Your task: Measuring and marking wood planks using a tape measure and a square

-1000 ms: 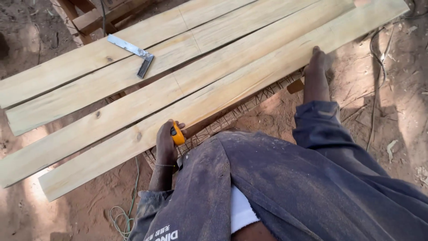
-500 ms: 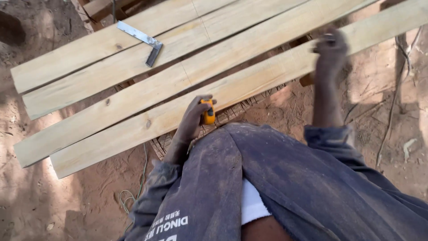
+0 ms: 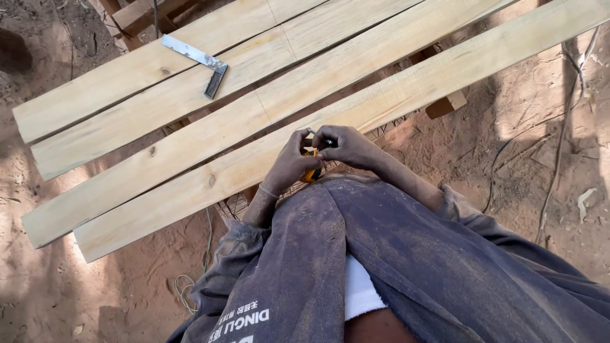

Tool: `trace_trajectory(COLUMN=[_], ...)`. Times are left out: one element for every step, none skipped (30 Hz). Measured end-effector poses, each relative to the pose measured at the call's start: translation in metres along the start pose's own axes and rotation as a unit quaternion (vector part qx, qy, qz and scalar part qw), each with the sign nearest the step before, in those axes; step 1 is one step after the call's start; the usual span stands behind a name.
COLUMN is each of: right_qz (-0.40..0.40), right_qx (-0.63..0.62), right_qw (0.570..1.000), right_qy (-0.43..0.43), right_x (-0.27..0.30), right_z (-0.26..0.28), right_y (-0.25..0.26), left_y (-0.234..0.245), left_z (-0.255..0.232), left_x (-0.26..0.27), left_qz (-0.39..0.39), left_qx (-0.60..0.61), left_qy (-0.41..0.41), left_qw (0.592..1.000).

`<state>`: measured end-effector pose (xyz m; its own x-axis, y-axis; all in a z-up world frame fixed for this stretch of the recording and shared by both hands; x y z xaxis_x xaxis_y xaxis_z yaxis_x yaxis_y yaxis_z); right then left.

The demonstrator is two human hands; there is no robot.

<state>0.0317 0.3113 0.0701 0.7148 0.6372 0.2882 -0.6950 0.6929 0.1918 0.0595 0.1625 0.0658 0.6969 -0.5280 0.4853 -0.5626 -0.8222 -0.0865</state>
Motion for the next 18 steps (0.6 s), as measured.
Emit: trace_trajectory(right_qz=[0.001, 0.016, 0.032, 0.033, -0.005, -0.042, -0.042, -0.124, -0.206, -0.208, -0.277, -0.345, -0.348, -0.431, -0.509, -0.512, -0.526, -0.54], right_qx=[0.002, -0.044, -0.091, -0.091, -0.139, -0.186, -0.186, -0.225, -0.263, -0.263, -0.297, -0.329, -0.329, -0.387, -0.439, -0.438, -0.405, -0.372], right_qw=[1.0, 0.999, 0.995, 0.995, 0.99, 0.982, 0.982, 0.966, 0.941, 0.941, 0.911, 0.874, 0.873, 0.809, 0.734, 0.732, 0.739, 0.744], right_qy=[0.001, 0.011, 0.019, 0.018, 0.016, 0.014, 0.013, 0.031, 0.048, 0.047, 0.071, 0.095, 0.095, 0.098, 0.1, 0.101, 0.115, 0.129], right_x=[0.001, 0.002, 0.004, 0.009, 0.015, 0.021, 0.03, 0.043, 0.06, 0.077, 0.099, 0.122, 0.132, 0.151, 0.173, 0.169, 0.166, 0.163], right_z=[-0.002, -0.004, -0.007, -0.005, -0.006, -0.008, -0.017, -0.029, -0.042, -0.05, -0.06, -0.07, -0.084, -0.106, -0.128, -0.11, -0.089, -0.067], right_y=[0.002, 0.003, 0.001, 0.011, 0.027, 0.042, 0.07, 0.107, 0.143, 0.172, 0.209, 0.244, 0.259, 0.277, 0.292, 0.274, 0.257, 0.24], left_y=[0.001, 0.001, 0.0, 0.005, 0.015, 0.025, 0.044, 0.065, 0.086, 0.094, 0.104, 0.115, 0.118, 0.122, 0.126, 0.121, 0.115, 0.109], left_z=[-0.004, -0.006, -0.006, -0.002, 0.002, 0.005, 0.018, 0.034, 0.05, 0.045, 0.041, 0.037, 0.032, 0.028, 0.022, 0.021, 0.02, 0.02], left_x=[0.003, 0.006, 0.01, 0.014, 0.018, 0.022, 0.03, 0.039, 0.048, 0.063, 0.079, 0.095, 0.1, 0.107, 0.112, 0.104, 0.096, 0.089], left_qz=[-0.001, 0.006, 0.014, 0.014, -0.015, -0.043, -0.042, -0.062, -0.081, -0.079, -0.082, -0.085, -0.083, -0.089, -0.094, -0.091, -0.071, -0.05], left_qx=[0.0, -0.019, -0.037, -0.036, -0.105, -0.174, -0.173, -0.203, -0.232, -0.232, -0.238, -0.244, -0.246, -0.239, -0.232, -0.234, -0.243, -0.251], left_qy=[-0.002, 0.017, 0.037, 0.038, 0.068, 0.099, 0.099, 0.131, 0.164, 0.164, 0.18, 0.196, 0.195, 0.191, 0.186, 0.185, 0.186, 0.187], left_qw=[1.0, 1.0, 0.999, 0.999, 0.992, 0.979, 0.979, 0.968, 0.955, 0.956, 0.951, 0.946, 0.946, 0.948, 0.95, 0.95, 0.949, 0.948])
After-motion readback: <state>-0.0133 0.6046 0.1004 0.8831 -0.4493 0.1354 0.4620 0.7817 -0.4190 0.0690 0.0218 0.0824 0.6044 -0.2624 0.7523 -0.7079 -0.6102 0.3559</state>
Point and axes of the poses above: each hand's wrist, its own x-axis away from the middle knuckle, its own y-axis out of the back of the hand, z = x × y, the point moved 7 cm from there along -x, towards the middle knuckle, and after that the axes turned 15 degrees about z, right-handed, at the moved point
